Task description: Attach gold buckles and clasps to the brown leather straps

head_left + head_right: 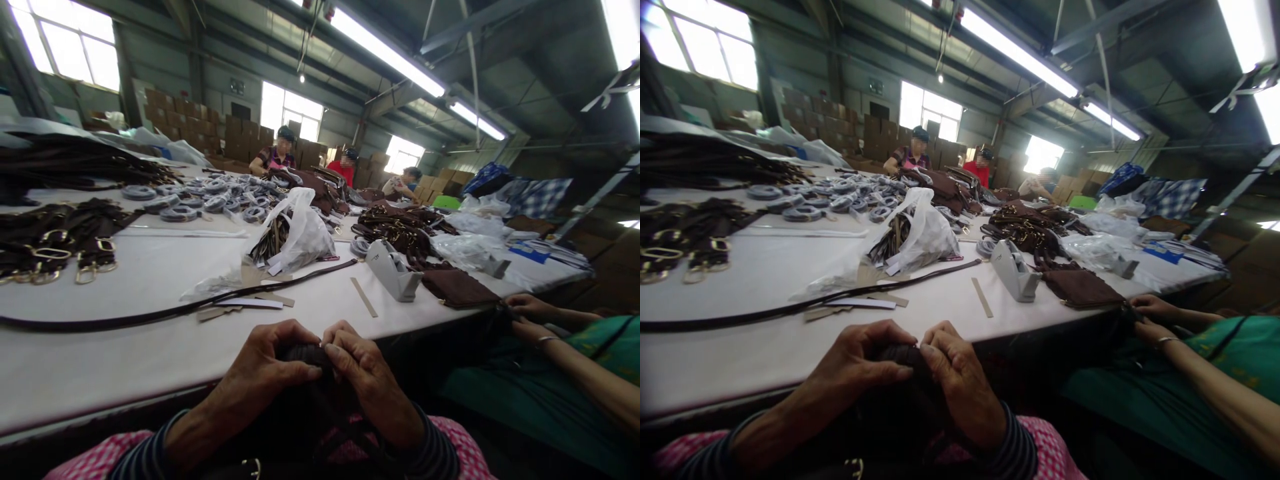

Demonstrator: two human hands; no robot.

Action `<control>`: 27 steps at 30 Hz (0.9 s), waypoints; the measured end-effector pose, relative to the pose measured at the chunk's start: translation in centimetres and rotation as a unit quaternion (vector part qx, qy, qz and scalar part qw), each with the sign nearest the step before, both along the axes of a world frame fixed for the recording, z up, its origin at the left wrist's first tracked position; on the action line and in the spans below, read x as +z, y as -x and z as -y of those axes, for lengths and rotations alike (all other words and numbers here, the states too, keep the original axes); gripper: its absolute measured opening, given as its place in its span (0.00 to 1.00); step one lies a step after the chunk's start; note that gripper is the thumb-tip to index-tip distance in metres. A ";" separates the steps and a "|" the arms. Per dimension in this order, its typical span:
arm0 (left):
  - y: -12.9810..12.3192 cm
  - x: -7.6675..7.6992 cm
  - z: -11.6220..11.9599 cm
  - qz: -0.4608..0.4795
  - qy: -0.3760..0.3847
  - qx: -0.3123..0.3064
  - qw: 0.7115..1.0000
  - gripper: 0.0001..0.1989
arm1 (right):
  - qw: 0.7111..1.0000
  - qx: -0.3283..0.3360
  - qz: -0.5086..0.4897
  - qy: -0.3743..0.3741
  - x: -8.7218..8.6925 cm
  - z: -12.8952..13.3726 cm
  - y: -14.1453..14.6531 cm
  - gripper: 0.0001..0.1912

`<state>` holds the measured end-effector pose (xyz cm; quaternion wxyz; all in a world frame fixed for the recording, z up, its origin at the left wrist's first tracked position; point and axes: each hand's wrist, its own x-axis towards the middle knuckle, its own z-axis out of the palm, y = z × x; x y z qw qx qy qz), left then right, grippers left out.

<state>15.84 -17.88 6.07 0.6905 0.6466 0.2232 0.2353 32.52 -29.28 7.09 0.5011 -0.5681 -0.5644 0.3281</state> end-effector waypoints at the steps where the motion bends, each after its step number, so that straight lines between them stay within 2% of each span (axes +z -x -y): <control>1: 0.0 0.2 0.0 -0.003 -0.014 -0.002 1.000 0.13 | 1.000 -0.002 0.003 -0.007 -0.3 -0.2 0.2 0.20; 4: 0.1 0.7 0.0 -0.030 -0.071 -0.016 0.997 0.11 | 1.000 0.003 0.013 -0.022 -0.7 -0.4 0.7 0.19; 7: 0.2 0.5 0.0 -0.050 -0.106 -0.012 0.993 0.08 | 0.997 0.002 0.060 -0.050 -0.3 -0.5 1.2 0.16; 9: 0.3 0.0 0.1 -0.033 -0.086 0.006 0.996 0.07 | 0.992 -0.002 0.105 -0.068 -0.1 -0.7 1.6 0.13; 11: 0.4 -0.6 0.1 -0.010 -0.034 0.018 0.999 0.09 | 0.986 -0.015 0.143 -0.080 -0.1 -0.8 1.8 0.13; 14: 0.8 -1.1 0.1 -0.002 0.013 0.012 1.000 0.12 | 0.988 -0.011 0.140 -0.070 -0.6 -0.8 2.1 0.14; 17: 1.0 -1.3 0.2 0.000 -0.010 0.000 1.000 0.11 | 0.992 -0.007 0.107 -0.065 -1.5 -1.0 2.6 0.15; 22: 0.8 -1.5 0.6 -0.005 -0.055 0.018 0.998 0.06 | 0.982 -0.086 0.146 -0.082 -3.1 -1.8 3.9 0.18; 24: 1.0 -1.7 0.7 -0.001 -0.057 0.028 0.998 0.11 | 0.984 -0.087 0.139 -0.071 -3.3 -1.9 3.9 0.14; 26: 1.3 -1.9 0.5 0.017 -0.030 0.011 0.999 0.21 | 0.990 -0.067 0.114 -0.043 -3.2 -1.8 3.4 0.07; 27: 1.6 -2.0 0.4 0.034 0.000 -0.012 0.999 0.26 | 0.993 -0.052 0.105 -0.025 -3.0 -1.6 3.1 0.10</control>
